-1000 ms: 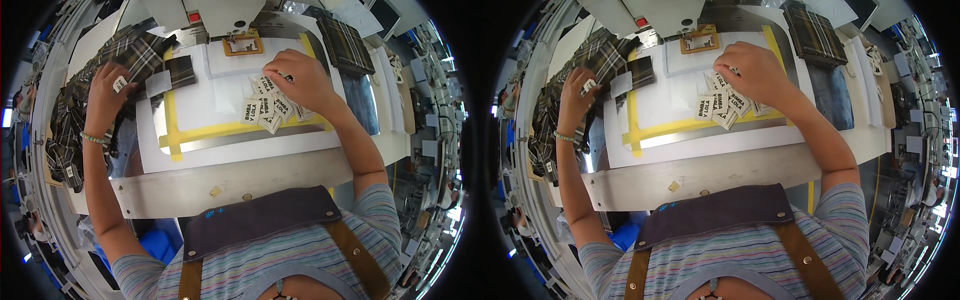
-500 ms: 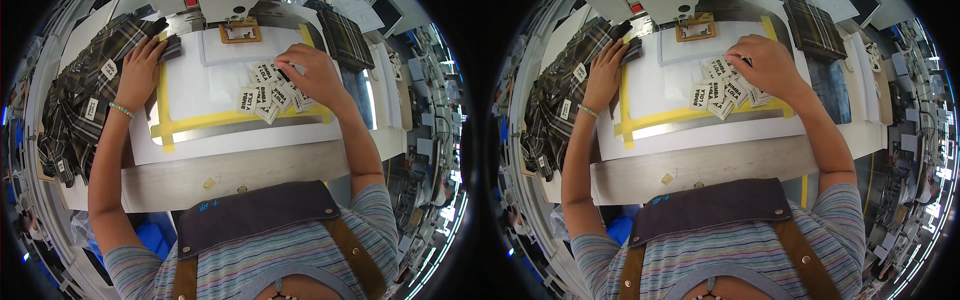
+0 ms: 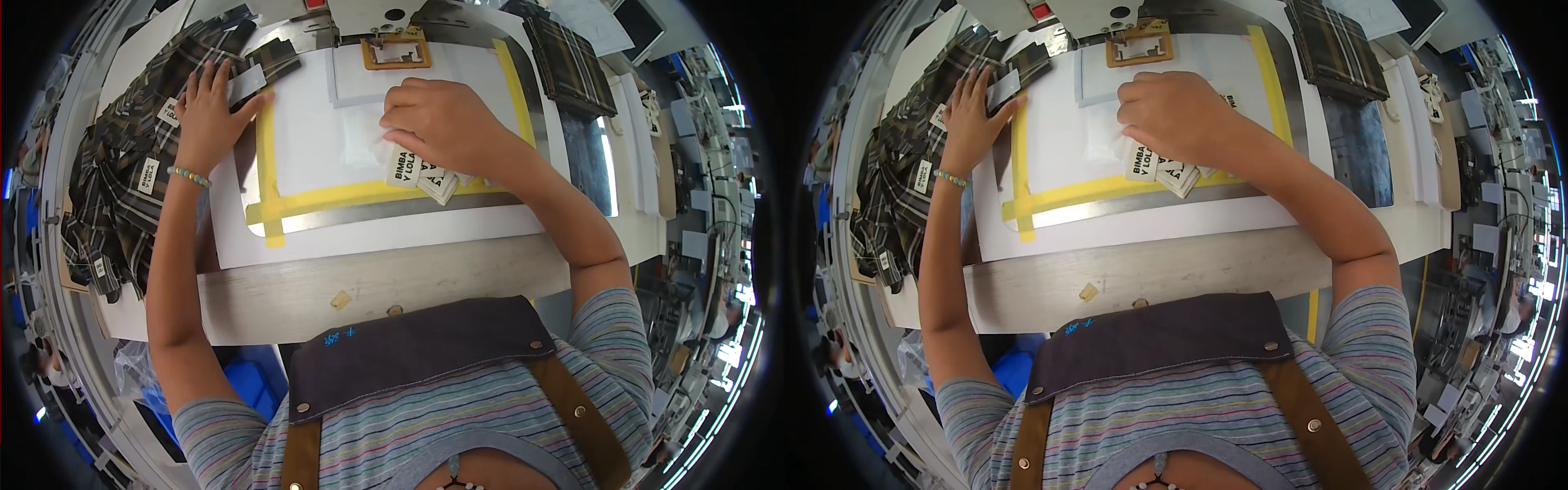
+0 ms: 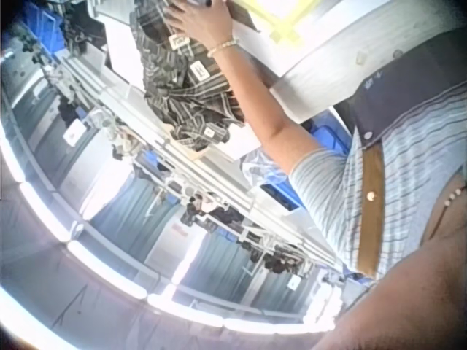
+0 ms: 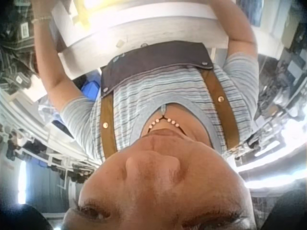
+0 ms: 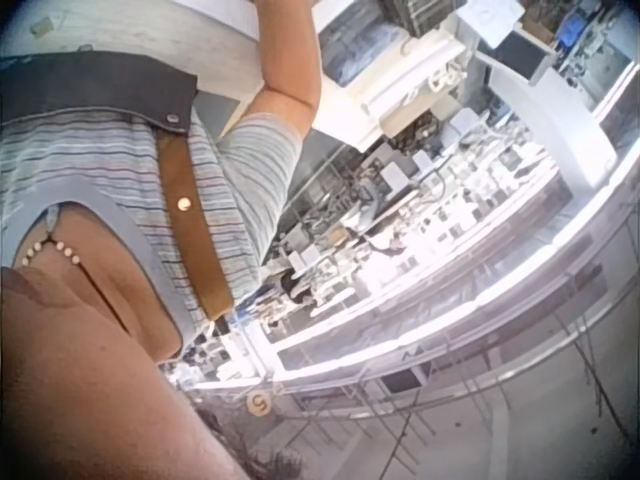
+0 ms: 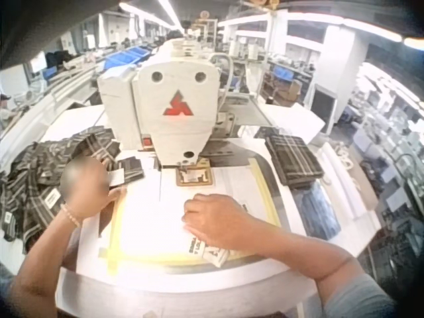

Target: The person repeatedly picks up plaid fabric pieces and small white labels, aligns them under a sewing machine, and sews the labels onto the fabric. The finished pieces are placed into a growing stack on the left side of the table.

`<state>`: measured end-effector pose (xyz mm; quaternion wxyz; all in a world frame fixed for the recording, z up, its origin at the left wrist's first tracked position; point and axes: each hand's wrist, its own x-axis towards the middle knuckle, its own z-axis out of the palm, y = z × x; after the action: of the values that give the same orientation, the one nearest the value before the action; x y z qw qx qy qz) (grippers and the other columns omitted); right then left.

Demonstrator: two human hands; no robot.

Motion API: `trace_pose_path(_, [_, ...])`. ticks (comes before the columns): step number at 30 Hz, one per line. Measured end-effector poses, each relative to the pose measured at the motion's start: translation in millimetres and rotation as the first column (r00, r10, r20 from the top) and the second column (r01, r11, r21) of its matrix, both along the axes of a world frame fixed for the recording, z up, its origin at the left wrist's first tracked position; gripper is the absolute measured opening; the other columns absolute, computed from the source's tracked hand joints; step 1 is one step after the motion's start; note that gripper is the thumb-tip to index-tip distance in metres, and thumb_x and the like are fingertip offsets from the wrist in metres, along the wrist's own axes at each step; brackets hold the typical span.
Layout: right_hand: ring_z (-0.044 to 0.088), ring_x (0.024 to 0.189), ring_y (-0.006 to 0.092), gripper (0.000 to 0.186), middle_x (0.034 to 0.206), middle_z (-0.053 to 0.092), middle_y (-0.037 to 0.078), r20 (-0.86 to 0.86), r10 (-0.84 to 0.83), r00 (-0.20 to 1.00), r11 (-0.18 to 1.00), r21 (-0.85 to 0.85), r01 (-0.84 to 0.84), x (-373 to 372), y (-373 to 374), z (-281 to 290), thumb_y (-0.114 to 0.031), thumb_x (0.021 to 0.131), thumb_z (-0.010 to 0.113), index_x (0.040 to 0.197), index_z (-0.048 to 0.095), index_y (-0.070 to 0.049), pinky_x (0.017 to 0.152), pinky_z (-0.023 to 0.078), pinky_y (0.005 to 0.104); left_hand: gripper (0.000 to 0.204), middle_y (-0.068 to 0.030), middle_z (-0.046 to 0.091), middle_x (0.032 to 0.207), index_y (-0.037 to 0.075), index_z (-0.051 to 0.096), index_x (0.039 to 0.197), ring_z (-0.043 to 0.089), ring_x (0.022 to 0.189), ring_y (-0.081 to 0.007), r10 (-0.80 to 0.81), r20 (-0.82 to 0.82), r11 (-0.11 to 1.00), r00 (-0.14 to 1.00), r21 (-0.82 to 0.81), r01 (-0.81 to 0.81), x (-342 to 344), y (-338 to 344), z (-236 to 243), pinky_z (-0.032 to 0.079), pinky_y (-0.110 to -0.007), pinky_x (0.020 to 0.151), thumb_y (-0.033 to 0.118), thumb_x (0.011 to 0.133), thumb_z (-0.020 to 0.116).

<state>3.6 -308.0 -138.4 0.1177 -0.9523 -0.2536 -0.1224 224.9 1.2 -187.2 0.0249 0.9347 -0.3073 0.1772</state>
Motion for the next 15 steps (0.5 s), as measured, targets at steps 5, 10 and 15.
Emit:
trace_pose_path(5, [0.068,0.090,0.0231,0.011,0.095,0.070,0.001,0.037,-0.046,0.998,0.999,0.008,0.046,2,1,-1,-0.018,0.094,0.075,0.094,0.075,-0.007,0.077,0.056,0.0391,0.050,-0.0120,0.073,0.136,0.005,0.072,0.132,0.068,0.126,-0.0310,-0.388,-0.111,0.862,0.915,-0.395,0.318,-76,-41,61,0.053,-0.047,0.103,0.037,0.095,0.081])
trace_pose_path(10, [0.070,0.087,0.0238,0.006,0.097,0.074,0.002,0.157,-0.152,0.976,0.959,0.261,0.107,-4,-4,14,-0.011,0.090,0.078,0.094,0.078,-0.006,0.073,0.057,0.0369,0.039,-0.0146,0.079,0.104,0.000,0.073,0.124,0.075,0.090,-0.0253,-0.605,-0.412,0.725,0.681,-0.639,0.258,-111,-86,67,0.059,-0.035,0.076,0.029,0.099,0.078])
trace_pose_path(15, [0.071,0.089,0.0239,0.010,0.098,0.074,0.002,0.391,-0.089,0.916,0.990,0.134,0.039,-20,-18,30,-0.006,0.086,0.079,0.096,0.079,-0.009,0.072,0.057,0.0352,0.046,-0.0073,0.077,0.101,-0.001,0.068,0.136,0.069,0.088,-0.0123,-0.639,-0.689,0.682,0.343,-0.713,-0.161,-116,-111,57,0.054,-0.027,0.079,0.029,0.103,0.076])
